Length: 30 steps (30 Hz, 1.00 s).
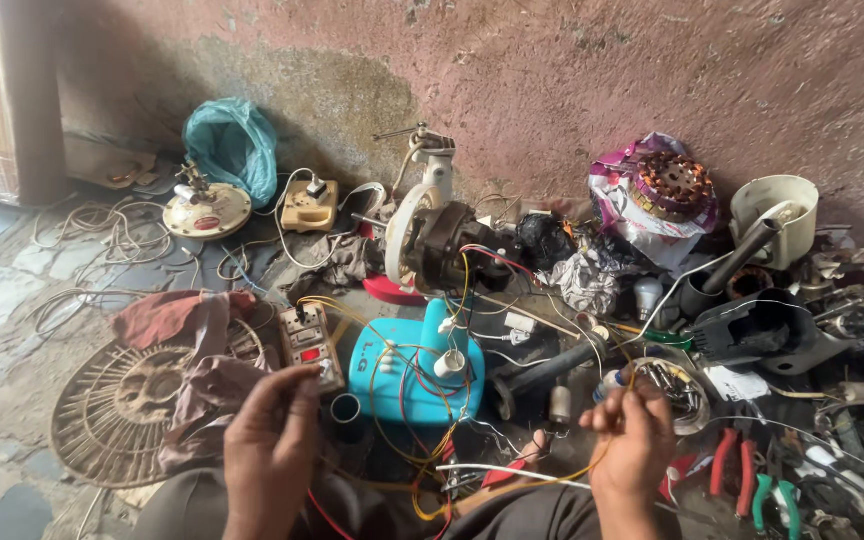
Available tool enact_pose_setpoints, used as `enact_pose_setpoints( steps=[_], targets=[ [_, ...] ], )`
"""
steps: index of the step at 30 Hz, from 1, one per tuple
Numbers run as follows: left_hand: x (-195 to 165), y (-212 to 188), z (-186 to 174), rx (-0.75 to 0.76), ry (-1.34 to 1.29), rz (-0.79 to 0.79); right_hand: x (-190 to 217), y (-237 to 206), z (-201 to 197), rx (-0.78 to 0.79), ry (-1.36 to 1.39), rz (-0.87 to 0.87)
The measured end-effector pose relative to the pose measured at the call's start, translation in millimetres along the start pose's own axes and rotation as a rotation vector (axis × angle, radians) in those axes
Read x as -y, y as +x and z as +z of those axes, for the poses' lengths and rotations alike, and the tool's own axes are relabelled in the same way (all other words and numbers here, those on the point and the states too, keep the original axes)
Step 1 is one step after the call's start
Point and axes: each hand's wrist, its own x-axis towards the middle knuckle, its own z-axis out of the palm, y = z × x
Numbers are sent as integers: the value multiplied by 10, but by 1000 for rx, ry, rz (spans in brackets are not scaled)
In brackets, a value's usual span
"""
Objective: The person sits on the floor repairing an electric fan motor. They strip and twist wire ends by hand, connect the motor wires to a blue power supply unit, test the motor, then use a screwdriver on the motor and handle the armature and fan housing while repositioning parts.
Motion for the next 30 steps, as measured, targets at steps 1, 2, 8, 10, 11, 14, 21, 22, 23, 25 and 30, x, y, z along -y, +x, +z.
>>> enact_pose_setpoints(
  steps=[1,2,8,10,11,14,21,22,23,25,30],
  targets=[
    [-4,-10,49,28,47,45,-37,27,9,10,14,10],
    [-15,-26,99,34,138,97,-67,49,15,19,27,21],
    [-183,-104,472,134,373,408,-175,409,59,82,59,-24],
    [-215,-102,567,127,400,355,-234,528,82,142,151,10],
    [-221,-98,597,117,419,301,-263,573,91,175,202,39],
    [-210,-84,628,97,447,214,-303,623,67,210,215,115],
    [-291,-16,739,178,443,428,-258,552,-68,260,60,-5],
    [-326,-9,788,214,416,521,-267,544,-72,280,58,-20],
    [-364,0,843,225,442,528,-280,539,-71,299,55,-36],
    [-440,13,949,243,492,541,-311,531,-67,320,45,-34],
    [-578,35,1105,261,476,548,-357,517,-55,335,9,15]
  ],
)
